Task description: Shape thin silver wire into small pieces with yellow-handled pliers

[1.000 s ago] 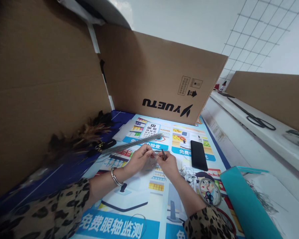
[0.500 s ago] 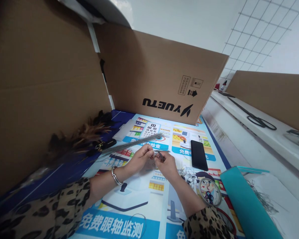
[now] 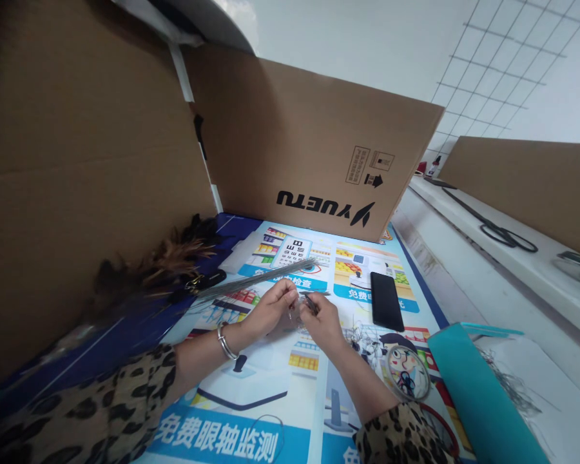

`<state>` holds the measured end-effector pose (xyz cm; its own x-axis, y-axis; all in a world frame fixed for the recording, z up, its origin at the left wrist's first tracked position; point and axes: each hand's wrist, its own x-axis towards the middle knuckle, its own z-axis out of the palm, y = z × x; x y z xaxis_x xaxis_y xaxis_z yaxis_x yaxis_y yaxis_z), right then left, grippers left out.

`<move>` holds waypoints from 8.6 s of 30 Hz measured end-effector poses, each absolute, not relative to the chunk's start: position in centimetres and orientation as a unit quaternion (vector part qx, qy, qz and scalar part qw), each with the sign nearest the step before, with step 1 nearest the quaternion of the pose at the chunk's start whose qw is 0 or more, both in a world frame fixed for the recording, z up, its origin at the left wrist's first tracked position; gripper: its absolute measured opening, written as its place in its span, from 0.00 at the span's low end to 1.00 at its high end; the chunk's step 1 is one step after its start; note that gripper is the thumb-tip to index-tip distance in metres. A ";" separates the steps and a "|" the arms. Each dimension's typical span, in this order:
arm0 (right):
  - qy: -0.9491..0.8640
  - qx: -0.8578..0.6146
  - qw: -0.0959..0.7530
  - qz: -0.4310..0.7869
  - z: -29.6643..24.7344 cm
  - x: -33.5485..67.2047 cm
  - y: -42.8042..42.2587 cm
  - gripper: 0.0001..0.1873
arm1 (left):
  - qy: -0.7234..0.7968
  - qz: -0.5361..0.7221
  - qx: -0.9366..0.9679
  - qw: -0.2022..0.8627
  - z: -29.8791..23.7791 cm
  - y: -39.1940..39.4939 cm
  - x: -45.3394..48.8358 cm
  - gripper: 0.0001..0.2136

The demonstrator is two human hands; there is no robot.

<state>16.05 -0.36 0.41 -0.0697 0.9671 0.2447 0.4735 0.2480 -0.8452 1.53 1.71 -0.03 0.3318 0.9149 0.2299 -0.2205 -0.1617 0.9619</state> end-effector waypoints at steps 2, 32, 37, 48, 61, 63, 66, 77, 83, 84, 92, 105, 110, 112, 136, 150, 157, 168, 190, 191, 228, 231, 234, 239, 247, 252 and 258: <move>-0.673 -0.538 0.421 0.284 0.4 16.0 -0.4 0.09 | 0.301 0.492 0.579 0.576 0.0 1.7 1.5 0.09; -0.667 -0.565 0.415 0.250 0.1 16.1 0.0 0.09 | 0.372 0.478 0.679 0.414 0.2 1.8 1.1 0.06; -0.656 -0.558 0.416 0.292 0.0 16.2 0.1 0.09 | 0.356 0.485 0.662 0.446 0.0 1.9 1.2 0.08; -0.677 -0.541 0.391 0.309 0.0 16.1 -0.1 0.10 | 0.378 0.480 0.667 0.427 0.0 1.6 1.1 0.09; -0.667 -0.576 0.365 0.300 2.8 18.5 0.8 0.23 | 0.388 0.508 0.673 0.373 0.6 1.5 1.0 0.07; -0.717 -0.613 0.267 0.198 4.0 19.2 0.6 0.24 | 0.385 0.515 0.673 0.366 0.7 1.5 0.9 0.07; -0.771 -0.626 0.115 0.028 5.6 19.7 0.2 0.24 | 0.388 0.518 0.672 0.361 0.7 1.5 0.9 0.07; -0.763 -0.621 -0.014 -0.179 6.5 18.1 -1.5 0.16 | 0.399 0.504 0.693 0.326 0.8 1.4 1.1 0.07; -0.761 -0.625 -0.009 -0.172 6.0 18.2 -1.5 0.16 | 0.397 0.499 0.701 0.318 0.6 1.5 1.1 0.06; -0.760 -0.627 -0.009 -0.171 6.0 18.2 -1.5 0.16 | 0.398 0.499 0.702 0.317 0.6 1.5 1.1 0.06; -0.758 -0.631 -0.011 -0.162 6.0 18.1 -1.5 0.17 | 0.393 0.490 0.717 0.304 0.6 1.3 1.1 0.06; -0.764 -0.628 -0.024 -0.147 5.7 18.2 -1.2 0.15 | 0.373 0.482 0.741 0.282 0.7 1.4 1.0 0.07; -0.765 -0.626 -0.020 -0.153 5.9 18.2 -1.3 0.15 | 0.379 0.478 0.743 0.276 0.7 1.4 1.0 0.07; -0.763 -0.629 -0.026 -0.146 6.0 18.1 -1.3 0.15 | 0.379 0.477 0.743 0.276 0.8 1.4 1.0 0.08; -0.769 -0.625 -0.058 -0.121 5.8 18.3 -1.2 0.11 | 0.368 0.447 0.768 0.274 1.1 1.2 0.9 0.09; -0.763 -0.635 -0.051 -0.113 5.0 18.5 -0.8 0.16 | 0.370 0.457 0.747 0.310 0.9 1.5 1.0 0.08; -0.749 -0.655 -0.066 -0.073 4.6 18.6 -0.4 0.18 | 0.363 0.471 0.703 0.390 0.5 1.8 1.2 0.06; -0.754 -0.653 -0.052 -0.056 4.0 19.0 -0.1 0.19 | 0.363 0.484 0.676 0.421 0.4 1.9 1.1 0.06; -0.763 -0.641 -0.056 -0.060 3.4 19.5 0.2 0.17 | 0.368 0.476 0.700 0.386 -0.1 2.2 1.1 0.06; -0.764 -0.640 -0.056 -0.057 3.4 19.5 0.2 0.17 | 0.368 0.474 0.701 0.385 -0.2 2.2 1.1 0.06; -0.747 -0.659 -0.049 -0.074 3.5 19.4 0.2 0.16 | 0.384 0.475 0.698 0.374 0.0 2.0 1.0 0.07; -0.727 -0.680 -0.048 -0.080 3.9 19.7 0.2 0.17 | 0.381 0.478 0.691 0.386 0.1 2.0 1.1 0.06; -0.733 -0.673 -0.048 -0.082 4.4 19.8 0.2 0.18 | 0.379 0.480 0.688 0.391 0.3 1.9 1.1 0.06; -0.754 -0.651 -0.049 -0.073 4.6 19.5 0.1 0.15 | 0.378 0.483 0.688 0.387 0.2 1.9 1.1 0.05; -0.760 -0.642 -0.048 -0.082 4.4 18.8 -0.3 0.17 | 0.380 0.480 0.697 0.374 0.2 1.9 1.1 0.06; -0.758 -0.646 -0.061 -0.070 4.6 18.5 -0.4 0.16 | 0.387 0.478 0.704 0.356 0.3 1.8 1.2 0.06; -0.756 -0.648 -0.061 -0.072 4.6 18.5 -0.5 0.15 | 0.388 0.476 0.712 0.341 0.4 1.8 1.1 0.06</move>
<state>18.48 -0.46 4.64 -0.1524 0.9883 0.0020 0.9707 0.1493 0.1883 1.12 1.76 0.39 0.2467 0.8769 0.4126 0.2275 -0.4662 0.8549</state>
